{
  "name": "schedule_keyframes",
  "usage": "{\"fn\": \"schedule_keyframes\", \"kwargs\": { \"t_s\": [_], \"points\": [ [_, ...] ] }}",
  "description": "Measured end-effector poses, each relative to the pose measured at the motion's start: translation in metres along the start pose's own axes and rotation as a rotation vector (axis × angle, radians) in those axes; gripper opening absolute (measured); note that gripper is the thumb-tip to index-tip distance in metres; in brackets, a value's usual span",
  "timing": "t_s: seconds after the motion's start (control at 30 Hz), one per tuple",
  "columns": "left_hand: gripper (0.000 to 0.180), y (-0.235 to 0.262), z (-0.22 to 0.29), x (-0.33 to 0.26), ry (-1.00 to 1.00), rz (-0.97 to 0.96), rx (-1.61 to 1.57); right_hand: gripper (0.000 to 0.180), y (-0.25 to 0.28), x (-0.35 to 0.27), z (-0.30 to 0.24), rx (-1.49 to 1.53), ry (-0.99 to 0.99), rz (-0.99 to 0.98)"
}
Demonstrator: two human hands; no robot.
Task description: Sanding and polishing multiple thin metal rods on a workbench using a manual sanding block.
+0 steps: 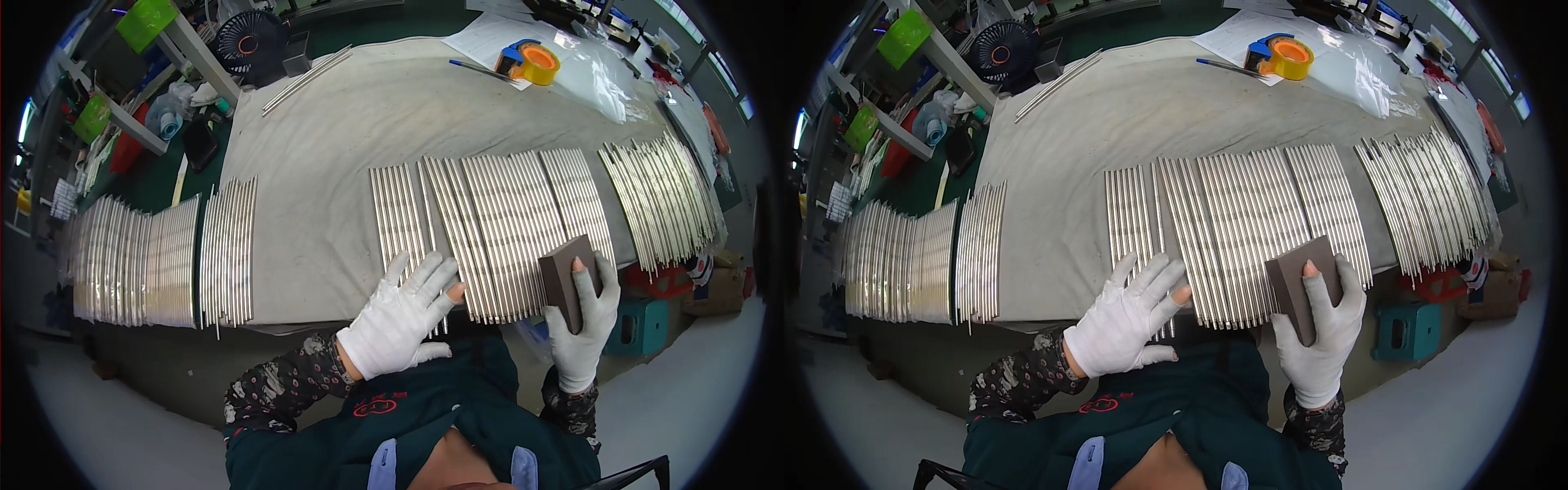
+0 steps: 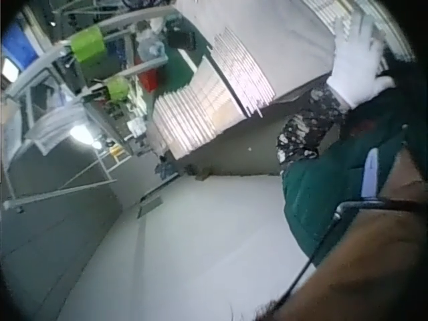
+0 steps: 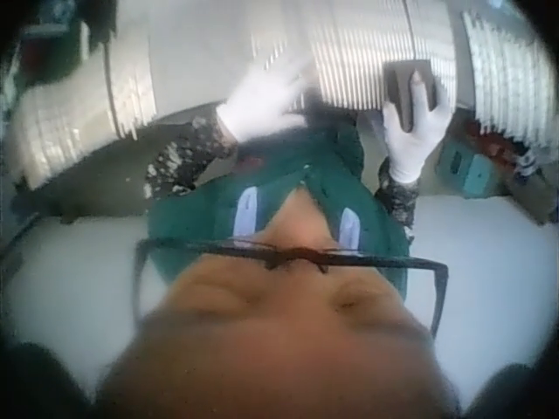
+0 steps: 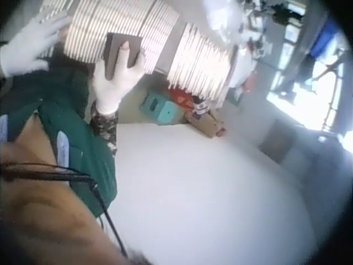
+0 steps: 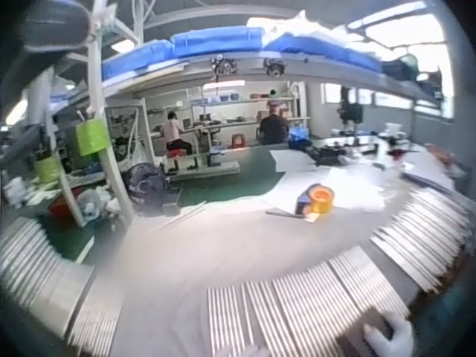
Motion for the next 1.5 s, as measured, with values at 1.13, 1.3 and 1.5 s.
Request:
{"fn": "schedule_keyframes", "kwargs": {
  "t_s": [1.13,1.3,1.5],
  "points": [
    [0.077,-0.001,0.01,0.012,-0.025,-0.027,-0.046,0.067,-0.001,-0.004,0.027,-0.024,-0.043,-0.016],
    [0.08,0.004,0.001,-0.006,0.064,-0.064,-0.013,0.066,0.005,0.001,0.038,-0.012,-0.083,0.02],
    [0.081,0.009,0.02,-0.004,0.017,-0.067,-0.067,0.065,0.007,-0.001,0.049,-0.02,-0.065,0.044]
  ]
}}
Point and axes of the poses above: each hand's wrist, its own x-axis towards the middle knuckle, its own y-axis out of the back of the hand, z = x × y, the point moved 9 cm from there along x, towards the middle knuckle, and after that the axes turned 8 degrees about y, right-handed, at the moved point
